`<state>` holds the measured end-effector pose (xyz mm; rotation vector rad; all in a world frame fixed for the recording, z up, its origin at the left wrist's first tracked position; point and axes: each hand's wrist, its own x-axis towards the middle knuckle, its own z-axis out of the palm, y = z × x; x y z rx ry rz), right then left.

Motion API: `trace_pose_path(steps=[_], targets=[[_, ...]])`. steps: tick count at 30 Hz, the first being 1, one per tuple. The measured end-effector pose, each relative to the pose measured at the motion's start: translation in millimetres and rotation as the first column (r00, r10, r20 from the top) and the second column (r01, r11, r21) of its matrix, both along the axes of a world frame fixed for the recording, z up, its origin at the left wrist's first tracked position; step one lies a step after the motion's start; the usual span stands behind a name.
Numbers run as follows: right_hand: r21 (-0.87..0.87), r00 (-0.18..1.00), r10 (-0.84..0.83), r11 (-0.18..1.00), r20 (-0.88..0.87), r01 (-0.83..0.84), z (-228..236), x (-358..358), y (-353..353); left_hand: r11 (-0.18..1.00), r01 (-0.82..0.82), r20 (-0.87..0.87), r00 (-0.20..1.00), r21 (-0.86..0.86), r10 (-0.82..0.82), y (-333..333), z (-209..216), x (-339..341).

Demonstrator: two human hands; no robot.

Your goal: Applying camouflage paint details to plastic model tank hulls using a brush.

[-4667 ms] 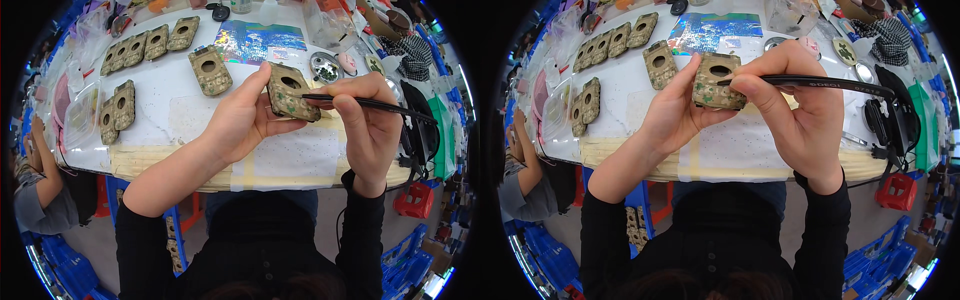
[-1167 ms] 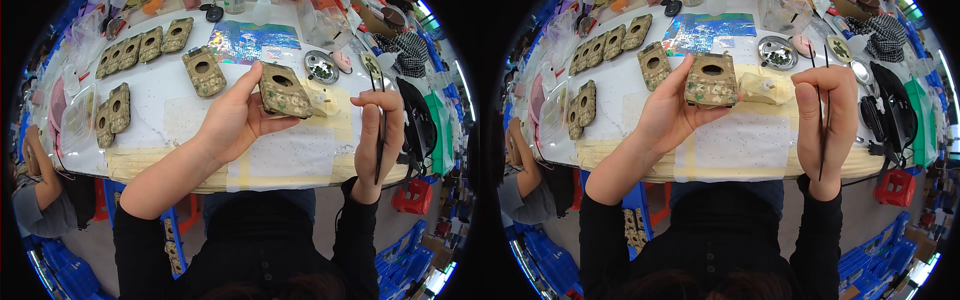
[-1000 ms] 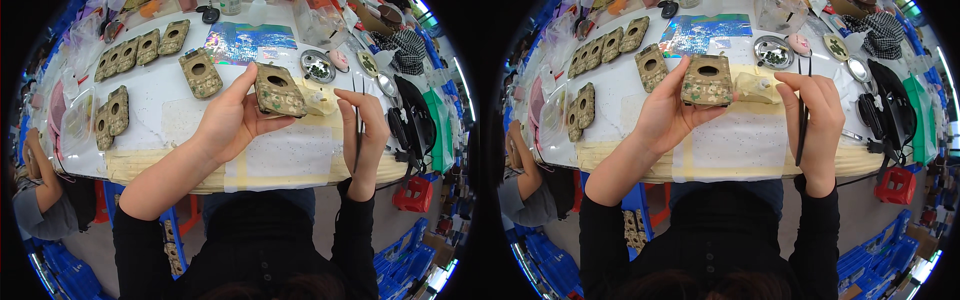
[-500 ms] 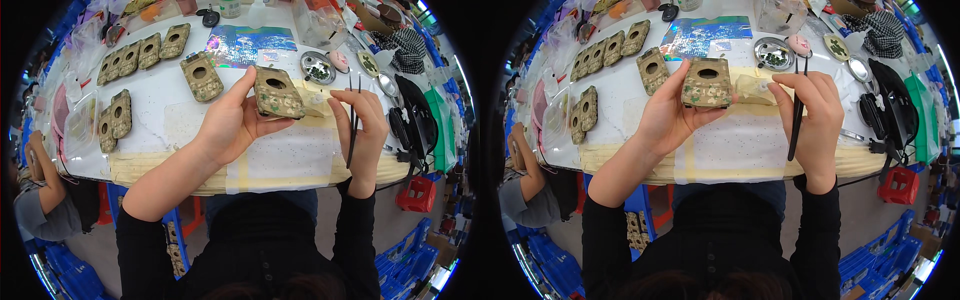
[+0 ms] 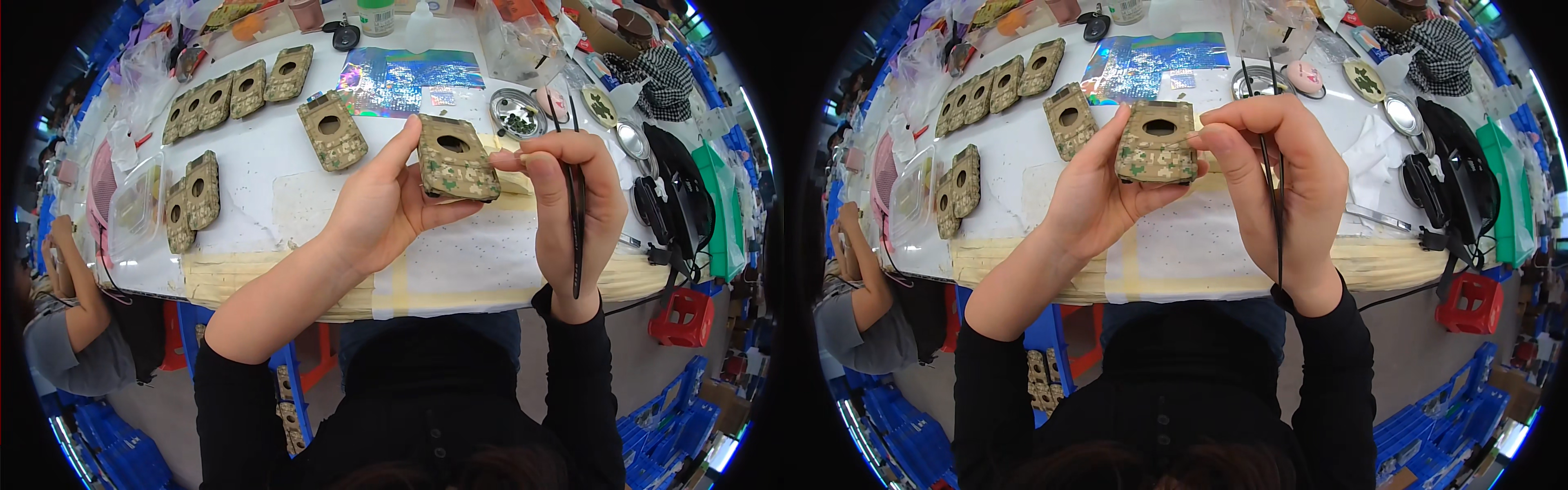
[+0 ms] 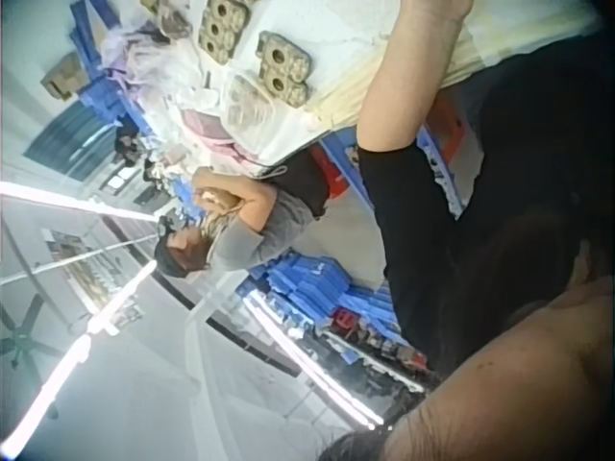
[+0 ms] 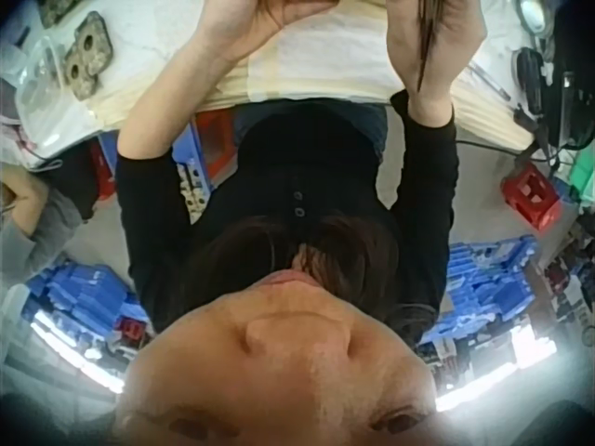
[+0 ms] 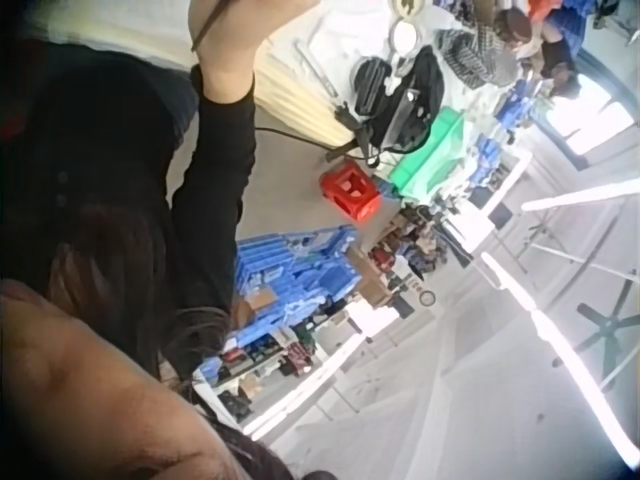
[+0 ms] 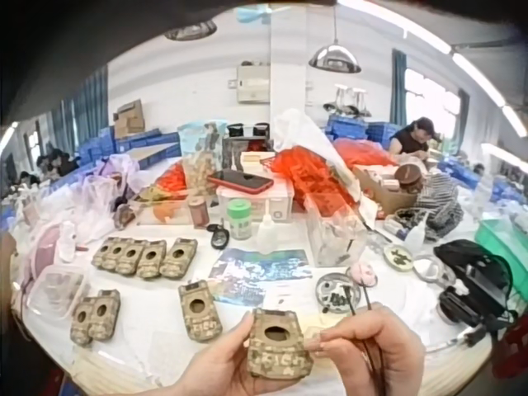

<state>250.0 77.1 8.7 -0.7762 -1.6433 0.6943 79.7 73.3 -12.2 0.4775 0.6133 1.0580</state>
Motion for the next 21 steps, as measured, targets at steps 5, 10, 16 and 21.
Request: trace_pose_path(steps=[5,10,16,21], targets=[[-0.008,1.000,0.026,1.000,0.012,-0.026,0.2,-1.6,1.2,1.000,0.001,-0.014,1.000,-0.002,-0.001,-1.0,2.0,0.3],[0.000,0.999,0.024,1.000,0.030,-0.024,1.2,-1.6,1.3,1.000,0.004,-0.017,1.000,-0.003,-0.004,-1.2,1.3,0.0],[-0.001,0.999,0.017,1.000,0.041,-0.016,1.1,-1.7,1.3,1.000,0.006,-0.010,1.000,-0.005,-0.006,-0.7,0.2,-0.3],[-0.012,0.999,0.020,1.000,0.042,-0.020,1.1,-1.4,1.4,1.000,0.006,-0.010,1.000,-0.014,-0.006,-1.0,1.7,-0.2]])
